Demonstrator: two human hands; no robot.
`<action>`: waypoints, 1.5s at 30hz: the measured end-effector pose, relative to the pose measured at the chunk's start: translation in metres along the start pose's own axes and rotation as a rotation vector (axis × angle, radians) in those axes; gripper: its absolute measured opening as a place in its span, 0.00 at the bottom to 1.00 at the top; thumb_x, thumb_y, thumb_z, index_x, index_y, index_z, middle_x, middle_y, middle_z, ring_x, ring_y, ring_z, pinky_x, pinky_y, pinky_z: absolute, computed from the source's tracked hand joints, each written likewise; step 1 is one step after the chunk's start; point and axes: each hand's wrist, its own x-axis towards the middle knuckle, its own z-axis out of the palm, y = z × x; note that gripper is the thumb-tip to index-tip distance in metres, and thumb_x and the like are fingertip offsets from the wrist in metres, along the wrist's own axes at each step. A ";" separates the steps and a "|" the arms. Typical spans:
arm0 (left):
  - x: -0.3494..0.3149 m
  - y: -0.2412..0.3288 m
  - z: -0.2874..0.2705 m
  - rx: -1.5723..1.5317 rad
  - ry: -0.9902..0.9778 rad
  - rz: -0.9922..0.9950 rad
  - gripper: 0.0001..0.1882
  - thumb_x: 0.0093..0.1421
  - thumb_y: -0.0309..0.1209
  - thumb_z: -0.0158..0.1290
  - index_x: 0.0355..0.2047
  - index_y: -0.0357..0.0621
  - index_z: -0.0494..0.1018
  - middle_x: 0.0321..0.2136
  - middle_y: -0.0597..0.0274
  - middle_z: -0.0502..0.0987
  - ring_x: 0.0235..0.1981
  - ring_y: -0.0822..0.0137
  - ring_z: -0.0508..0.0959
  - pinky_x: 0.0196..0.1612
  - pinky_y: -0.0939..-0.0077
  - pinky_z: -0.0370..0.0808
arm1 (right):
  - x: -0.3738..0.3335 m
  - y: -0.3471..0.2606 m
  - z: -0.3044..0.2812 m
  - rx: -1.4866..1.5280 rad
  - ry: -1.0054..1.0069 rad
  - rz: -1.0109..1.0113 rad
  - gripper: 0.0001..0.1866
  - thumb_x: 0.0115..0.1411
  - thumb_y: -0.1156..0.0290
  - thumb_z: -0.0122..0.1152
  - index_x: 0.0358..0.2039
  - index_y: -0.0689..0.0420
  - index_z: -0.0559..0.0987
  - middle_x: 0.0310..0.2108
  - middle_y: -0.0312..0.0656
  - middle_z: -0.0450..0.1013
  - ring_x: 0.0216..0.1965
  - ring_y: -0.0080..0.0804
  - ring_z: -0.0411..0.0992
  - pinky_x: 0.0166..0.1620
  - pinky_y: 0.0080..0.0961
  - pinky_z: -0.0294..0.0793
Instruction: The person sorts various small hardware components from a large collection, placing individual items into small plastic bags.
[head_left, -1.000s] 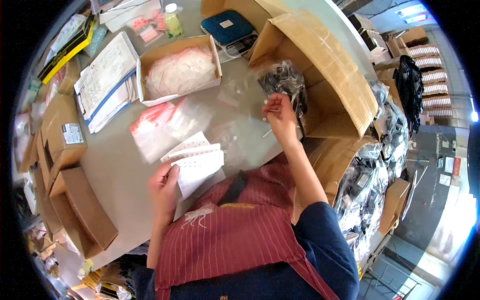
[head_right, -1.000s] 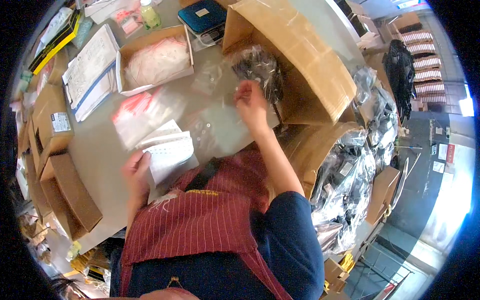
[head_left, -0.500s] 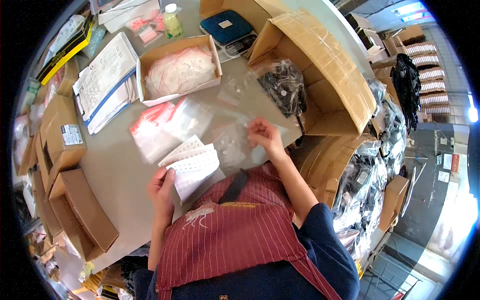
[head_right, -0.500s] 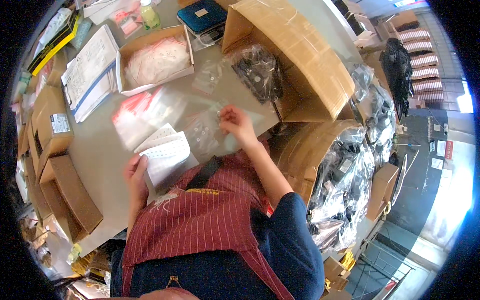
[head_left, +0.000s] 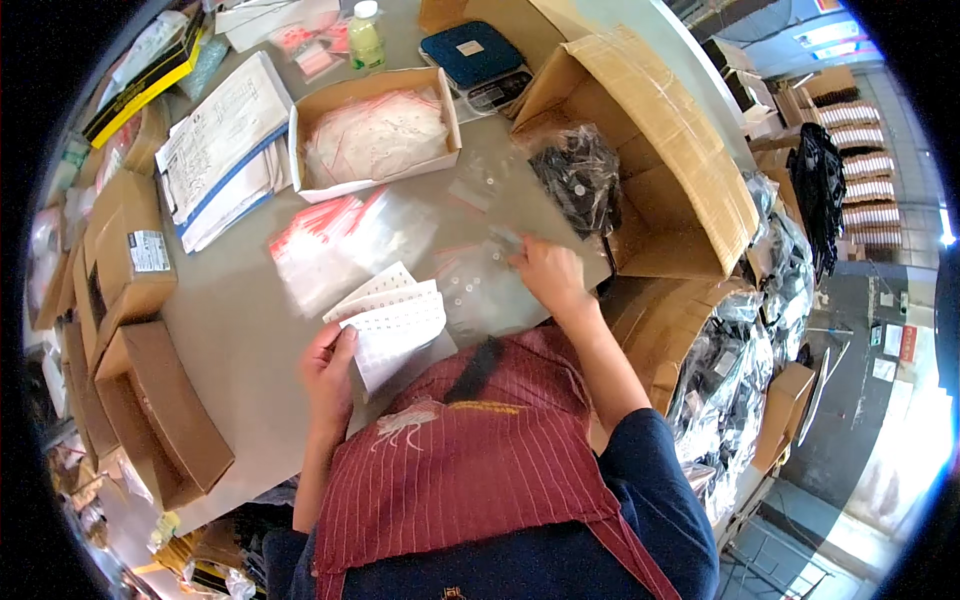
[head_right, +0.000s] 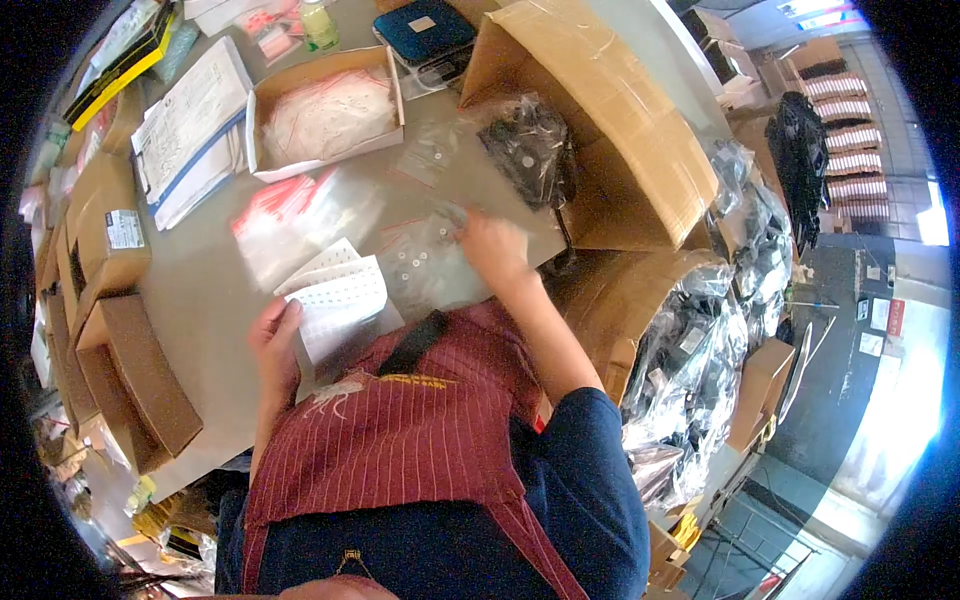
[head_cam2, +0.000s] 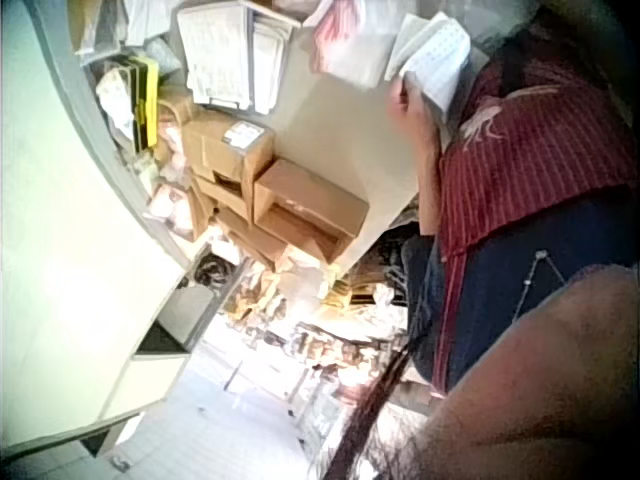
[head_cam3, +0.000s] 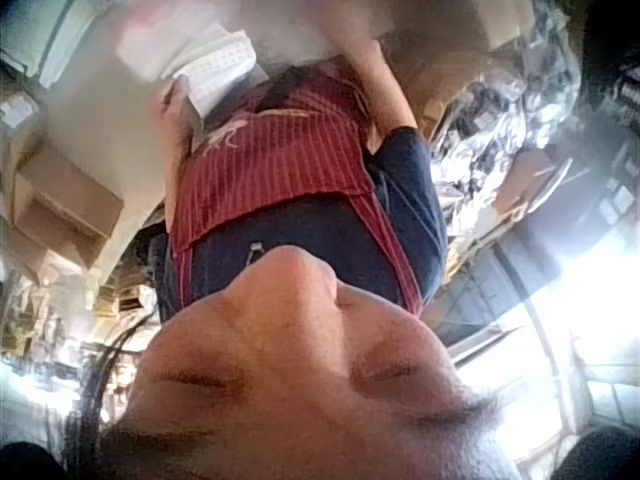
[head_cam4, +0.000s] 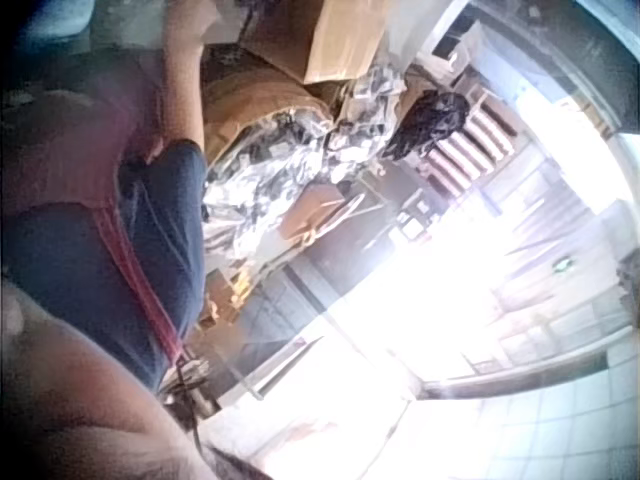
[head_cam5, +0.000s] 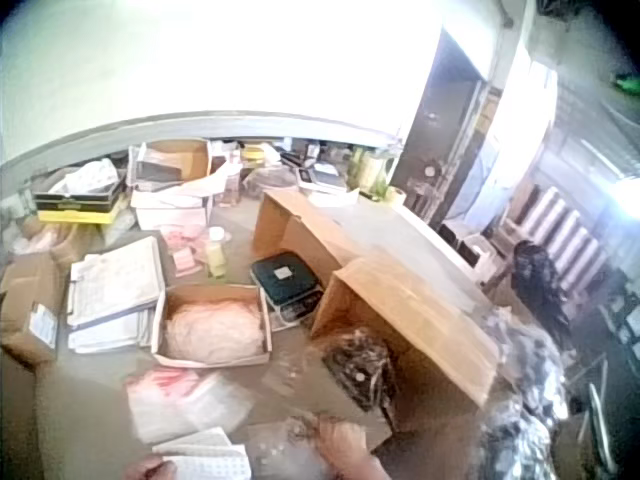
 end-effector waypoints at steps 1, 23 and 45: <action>0.000 0.000 0.000 -0.001 0.002 0.000 0.14 0.64 0.29 0.57 0.46 0.32 0.79 0.38 0.62 0.81 0.39 0.71 0.78 0.46 0.76 0.72 | 0.003 0.003 -0.003 -0.001 -0.001 -0.002 0.13 0.61 0.60 0.61 0.33 0.57 0.80 0.27 0.49 0.80 0.29 0.52 0.79 0.33 0.46 0.78; -0.001 -0.022 -0.006 -0.088 0.068 -0.059 0.14 0.65 0.28 0.55 0.49 0.32 0.78 0.40 0.61 0.82 0.41 0.72 0.78 0.48 0.78 0.73 | 0.084 -0.042 -0.057 -0.213 -0.338 -0.101 0.21 0.62 0.49 0.59 0.35 0.56 0.85 0.35 0.52 0.81 0.40 0.52 0.80 0.42 0.49 0.77; -0.001 0.010 0.015 0.088 -0.057 -0.066 0.12 0.67 0.27 0.53 0.47 0.34 0.79 0.40 0.63 0.82 0.42 0.76 0.76 0.47 0.79 0.73 | 0.139 0.000 -0.043 -0.112 -0.224 -0.556 0.10 0.56 0.72 0.61 0.38 0.58 0.73 0.36 0.51 0.77 0.40 0.54 0.76 0.41 0.46 0.74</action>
